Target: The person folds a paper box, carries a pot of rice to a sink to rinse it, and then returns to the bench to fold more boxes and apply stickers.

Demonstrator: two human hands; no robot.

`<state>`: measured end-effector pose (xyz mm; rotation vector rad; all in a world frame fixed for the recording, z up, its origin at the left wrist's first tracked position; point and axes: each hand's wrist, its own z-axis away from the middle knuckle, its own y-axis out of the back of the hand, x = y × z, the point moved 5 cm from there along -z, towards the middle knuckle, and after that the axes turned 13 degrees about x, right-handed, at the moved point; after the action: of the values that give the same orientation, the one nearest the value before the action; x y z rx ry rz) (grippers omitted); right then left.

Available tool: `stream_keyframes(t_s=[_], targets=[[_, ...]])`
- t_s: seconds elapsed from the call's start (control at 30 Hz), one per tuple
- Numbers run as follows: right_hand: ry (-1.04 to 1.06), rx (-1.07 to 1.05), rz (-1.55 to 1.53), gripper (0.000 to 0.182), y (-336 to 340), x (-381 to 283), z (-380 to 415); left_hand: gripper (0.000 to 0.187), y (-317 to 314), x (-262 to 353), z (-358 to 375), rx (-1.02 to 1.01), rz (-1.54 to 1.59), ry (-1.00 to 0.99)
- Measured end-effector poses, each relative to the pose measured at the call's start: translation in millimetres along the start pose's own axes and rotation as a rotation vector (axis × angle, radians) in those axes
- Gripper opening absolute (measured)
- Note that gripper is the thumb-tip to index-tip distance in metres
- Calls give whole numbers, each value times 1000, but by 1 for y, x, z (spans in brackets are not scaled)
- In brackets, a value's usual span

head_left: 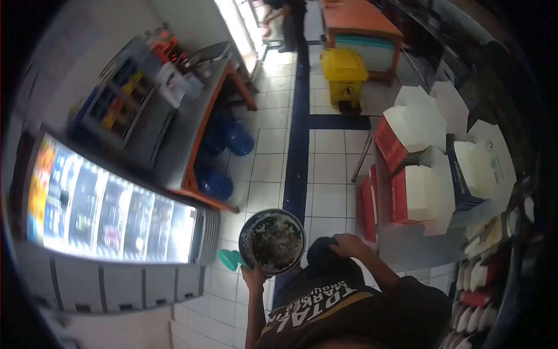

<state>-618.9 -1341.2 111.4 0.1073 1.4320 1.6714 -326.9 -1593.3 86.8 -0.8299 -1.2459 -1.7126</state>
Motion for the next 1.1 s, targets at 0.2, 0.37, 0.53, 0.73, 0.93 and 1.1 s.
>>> stream_keyframes(t_s=[0.2, 0.37, 0.53, 0.73, 0.93, 1.1], targets=[[-465, 25, -76, 54, 19, 74, -69, 38, -162, 136, -120, -296, -122, -49], [-475, -21, -156, 54, 85, 108, -206, 46, -314, 184, -204, -403, -186, -200], [-467, 509, -260, 47, 241, 126, -338, 37, -453, 302, -206, -658, 78, -53], [-569, 735, -349, 48, 325, 214, -422, 40, -677, 361, -249, -782, -223, -213], [-1006, 616, -490, 50, 368, 316, -425, 53, -905, 498, -182, -1002, -353, -602], [-1297, 883, -406, 54, 361, 416, -399, 52, -1076, 562, -76, -1307, -539, -661]])
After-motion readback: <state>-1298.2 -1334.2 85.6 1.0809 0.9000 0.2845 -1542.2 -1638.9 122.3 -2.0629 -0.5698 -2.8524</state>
